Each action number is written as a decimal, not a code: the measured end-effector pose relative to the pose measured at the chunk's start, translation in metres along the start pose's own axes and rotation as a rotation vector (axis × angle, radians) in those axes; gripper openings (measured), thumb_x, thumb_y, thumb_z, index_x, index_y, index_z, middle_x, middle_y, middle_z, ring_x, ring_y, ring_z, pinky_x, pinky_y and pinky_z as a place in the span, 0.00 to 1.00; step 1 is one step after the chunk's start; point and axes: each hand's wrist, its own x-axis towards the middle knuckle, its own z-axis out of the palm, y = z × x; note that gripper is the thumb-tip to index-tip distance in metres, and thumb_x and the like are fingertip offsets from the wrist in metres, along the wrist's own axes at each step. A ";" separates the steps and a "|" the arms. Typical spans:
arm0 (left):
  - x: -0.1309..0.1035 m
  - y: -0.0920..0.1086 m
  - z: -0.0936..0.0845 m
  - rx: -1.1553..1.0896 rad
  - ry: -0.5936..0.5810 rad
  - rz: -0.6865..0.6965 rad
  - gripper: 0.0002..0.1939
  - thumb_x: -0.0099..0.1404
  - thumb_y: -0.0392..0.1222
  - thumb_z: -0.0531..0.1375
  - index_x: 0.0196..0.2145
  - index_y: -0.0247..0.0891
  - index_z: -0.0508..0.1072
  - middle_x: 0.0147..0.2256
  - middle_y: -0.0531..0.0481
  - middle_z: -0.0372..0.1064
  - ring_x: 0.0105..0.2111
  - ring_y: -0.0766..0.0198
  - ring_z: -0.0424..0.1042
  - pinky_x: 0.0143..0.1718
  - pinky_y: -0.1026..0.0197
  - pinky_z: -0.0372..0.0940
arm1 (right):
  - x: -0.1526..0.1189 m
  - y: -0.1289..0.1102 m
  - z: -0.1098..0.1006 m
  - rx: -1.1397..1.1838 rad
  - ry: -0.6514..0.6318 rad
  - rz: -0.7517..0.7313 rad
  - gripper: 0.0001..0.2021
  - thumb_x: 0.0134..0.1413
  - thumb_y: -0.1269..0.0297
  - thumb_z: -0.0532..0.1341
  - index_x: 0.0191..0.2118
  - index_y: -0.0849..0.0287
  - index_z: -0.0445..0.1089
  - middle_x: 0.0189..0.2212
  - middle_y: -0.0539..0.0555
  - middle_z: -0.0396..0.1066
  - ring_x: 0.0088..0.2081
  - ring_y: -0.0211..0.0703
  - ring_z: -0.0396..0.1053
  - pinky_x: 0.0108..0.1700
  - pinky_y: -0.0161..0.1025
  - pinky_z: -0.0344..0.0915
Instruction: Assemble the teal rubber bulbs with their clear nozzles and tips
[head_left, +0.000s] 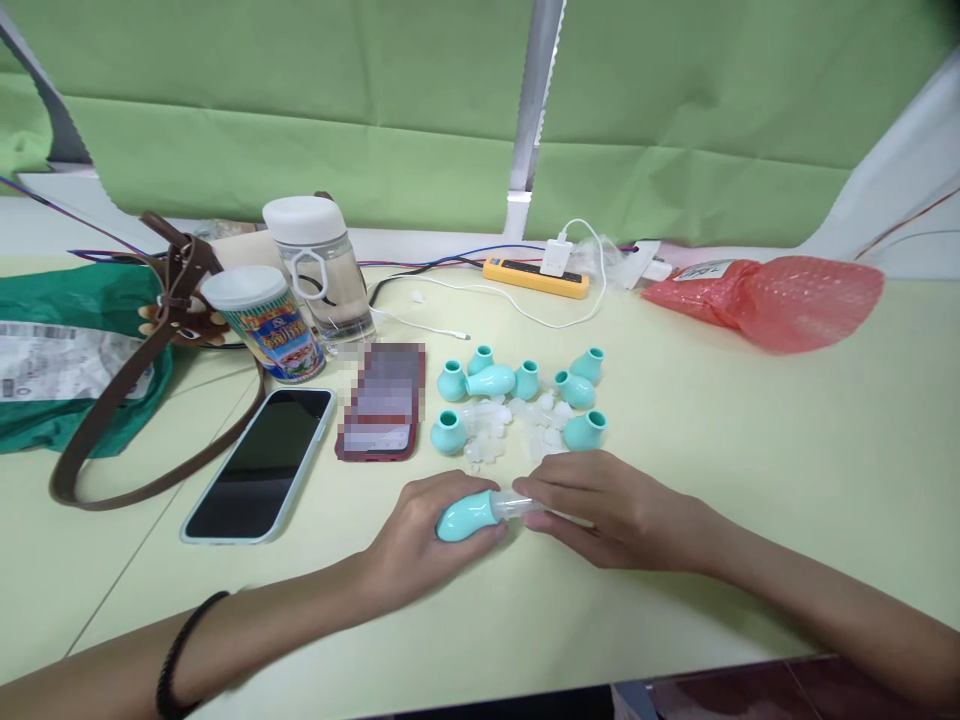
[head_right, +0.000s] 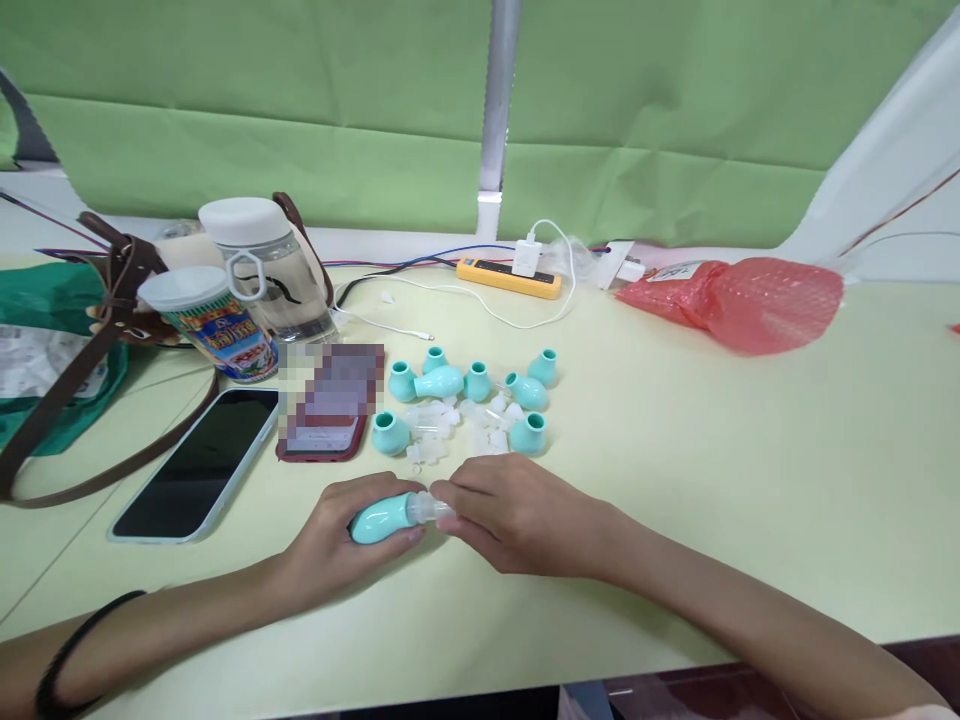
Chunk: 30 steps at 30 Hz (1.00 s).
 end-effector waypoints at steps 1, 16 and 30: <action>0.000 0.001 0.000 0.016 -0.021 0.010 0.10 0.55 0.40 0.58 0.35 0.35 0.70 0.27 0.50 0.70 0.25 0.66 0.68 0.27 0.65 0.63 | 0.000 -0.001 -0.001 -0.031 -0.030 0.000 0.09 0.54 0.69 0.51 0.39 0.64 0.64 0.27 0.56 0.69 0.29 0.39 0.66 0.30 0.36 0.63; -0.002 0.002 -0.002 0.076 -0.057 0.001 0.10 0.56 0.40 0.57 0.36 0.33 0.68 0.29 0.47 0.71 0.27 0.64 0.69 0.28 0.63 0.64 | 0.004 0.004 0.009 0.490 -0.078 0.282 0.08 0.50 0.66 0.54 0.31 0.62 0.69 0.20 0.50 0.66 0.21 0.31 0.60 0.23 0.29 0.58; 0.003 0.003 -0.002 0.091 -0.146 -0.090 0.11 0.58 0.45 0.55 0.29 0.33 0.69 0.23 0.50 0.66 0.22 0.67 0.64 0.23 0.65 0.58 | 0.009 0.001 0.015 1.131 -0.148 0.909 0.14 0.43 0.59 0.60 0.31 0.67 0.71 0.16 0.50 0.64 0.16 0.32 0.64 0.18 0.28 0.61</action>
